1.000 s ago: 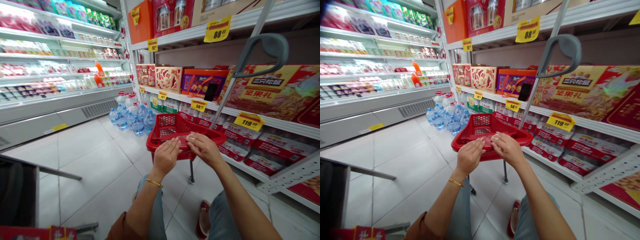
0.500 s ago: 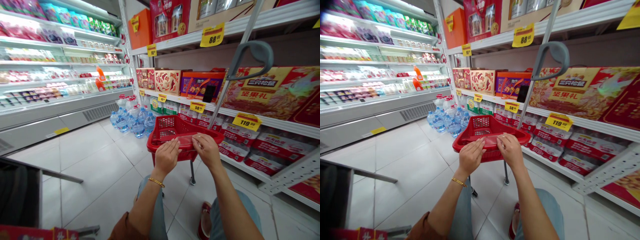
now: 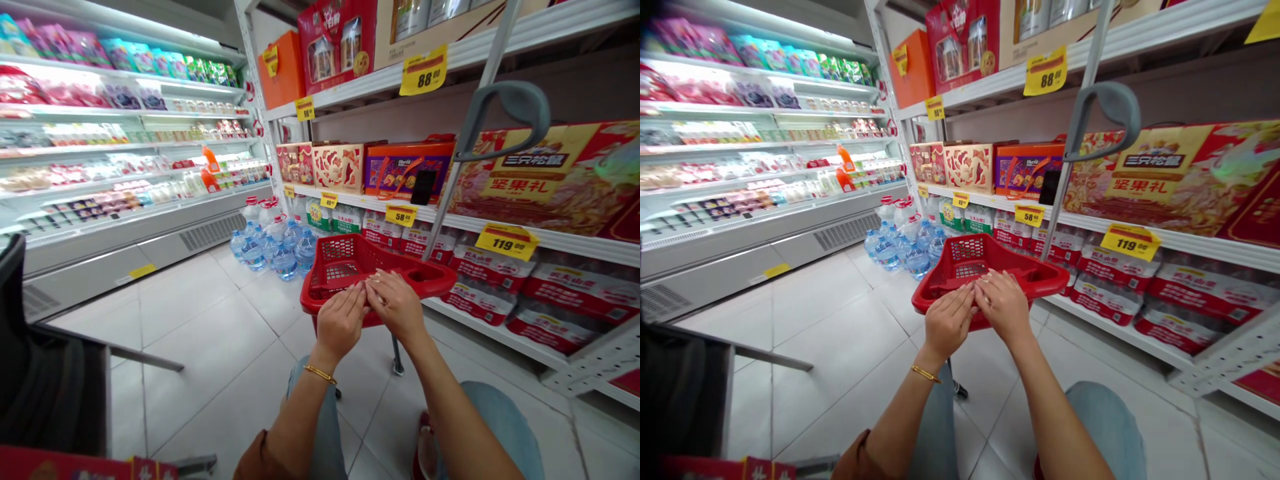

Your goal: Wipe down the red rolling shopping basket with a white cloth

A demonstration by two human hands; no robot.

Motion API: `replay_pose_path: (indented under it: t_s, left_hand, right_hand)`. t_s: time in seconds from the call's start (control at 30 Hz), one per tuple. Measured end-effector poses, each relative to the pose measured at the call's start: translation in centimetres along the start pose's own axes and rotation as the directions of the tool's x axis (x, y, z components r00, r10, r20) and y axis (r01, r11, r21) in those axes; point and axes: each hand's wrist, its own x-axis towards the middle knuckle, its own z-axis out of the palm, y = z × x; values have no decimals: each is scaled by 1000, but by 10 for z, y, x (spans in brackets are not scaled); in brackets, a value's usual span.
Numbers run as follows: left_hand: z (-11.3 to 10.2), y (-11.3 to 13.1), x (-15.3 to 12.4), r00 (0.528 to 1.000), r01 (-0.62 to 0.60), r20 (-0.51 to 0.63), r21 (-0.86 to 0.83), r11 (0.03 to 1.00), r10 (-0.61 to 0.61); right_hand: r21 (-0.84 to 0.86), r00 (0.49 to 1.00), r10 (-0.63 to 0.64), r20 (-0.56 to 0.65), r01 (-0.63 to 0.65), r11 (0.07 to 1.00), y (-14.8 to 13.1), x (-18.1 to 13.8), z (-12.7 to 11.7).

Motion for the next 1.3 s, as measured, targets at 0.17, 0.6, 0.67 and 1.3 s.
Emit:
replay_pose_path:
  t_s: [0.17, 0.6, 0.67, 1.3]
  left_hand:
    - [1, 0, 1, 1000, -10, -13, -1, 1000, 10]
    - [1, -3, 3, 999, -39, -22, 0, 999, 39]
    - [1, -5, 4, 998, -54, -19, 11, 998, 54]
    - [11, -18, -3, 997, -71, -36, -2, 997, 71]
  right_hand:
    - [-16, 1000, -27, 12, 27, 1000, 5, 1, -1]
    - [0, 997, 66, -29, -66, 998, 33, -6, -14]
    - [4, 996, 78, -47, -78, 997, 39, -8, -16]
    - [72, 995, -51, -86, 57, 996, -15, -11, 4]
